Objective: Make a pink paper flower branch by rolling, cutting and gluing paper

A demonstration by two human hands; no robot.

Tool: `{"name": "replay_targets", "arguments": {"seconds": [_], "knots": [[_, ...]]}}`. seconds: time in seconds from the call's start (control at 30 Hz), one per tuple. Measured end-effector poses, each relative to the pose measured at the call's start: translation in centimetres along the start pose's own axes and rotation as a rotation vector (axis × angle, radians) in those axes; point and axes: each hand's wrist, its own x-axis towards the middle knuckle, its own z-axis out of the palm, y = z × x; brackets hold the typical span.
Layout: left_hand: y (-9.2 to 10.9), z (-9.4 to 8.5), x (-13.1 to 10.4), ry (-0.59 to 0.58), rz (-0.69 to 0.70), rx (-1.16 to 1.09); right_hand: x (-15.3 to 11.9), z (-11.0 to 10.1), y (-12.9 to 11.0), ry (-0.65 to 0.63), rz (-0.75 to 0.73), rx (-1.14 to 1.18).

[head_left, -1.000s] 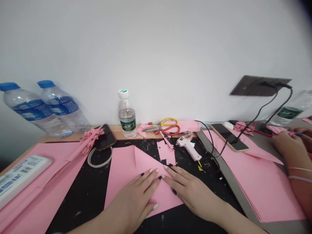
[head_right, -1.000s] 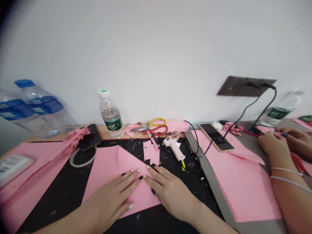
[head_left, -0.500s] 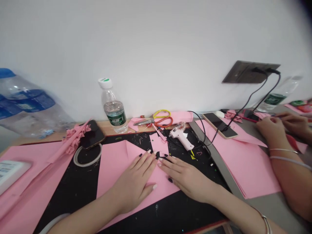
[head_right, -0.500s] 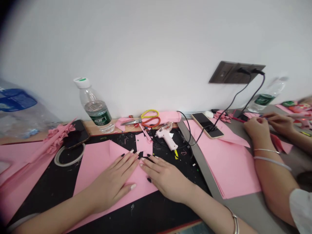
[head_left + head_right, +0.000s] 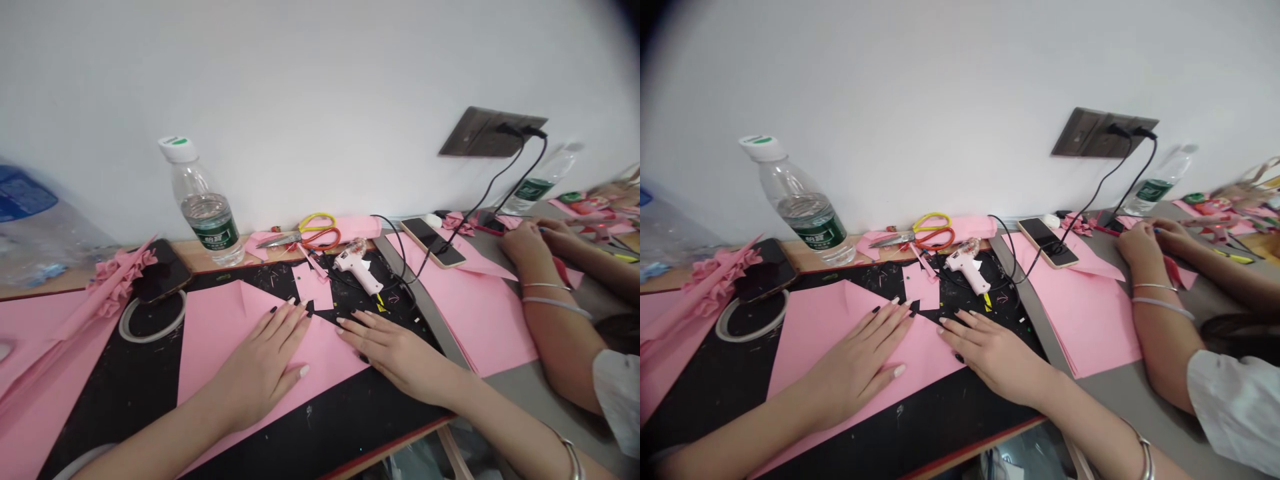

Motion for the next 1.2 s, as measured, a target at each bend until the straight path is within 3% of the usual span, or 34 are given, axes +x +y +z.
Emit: {"name": "replay_targets", "arguments": {"seconds": [0.27,0.6,1.2], "knots": [[0.0,-0.4,0.1,-0.057,0.001,-0.041,-0.3,1.8,1.2,0.026,-0.052,-0.096],[0.1,-0.4,0.1,-0.103,-0.027,-0.045,-1.2,1.3,1.4,-0.041,-0.007,-0.187],[0.0,-0.3,0.1,-0.075,-0.02,-0.039,-5.7,0.1,0.8,-0.054,0.086,-0.332]]}}
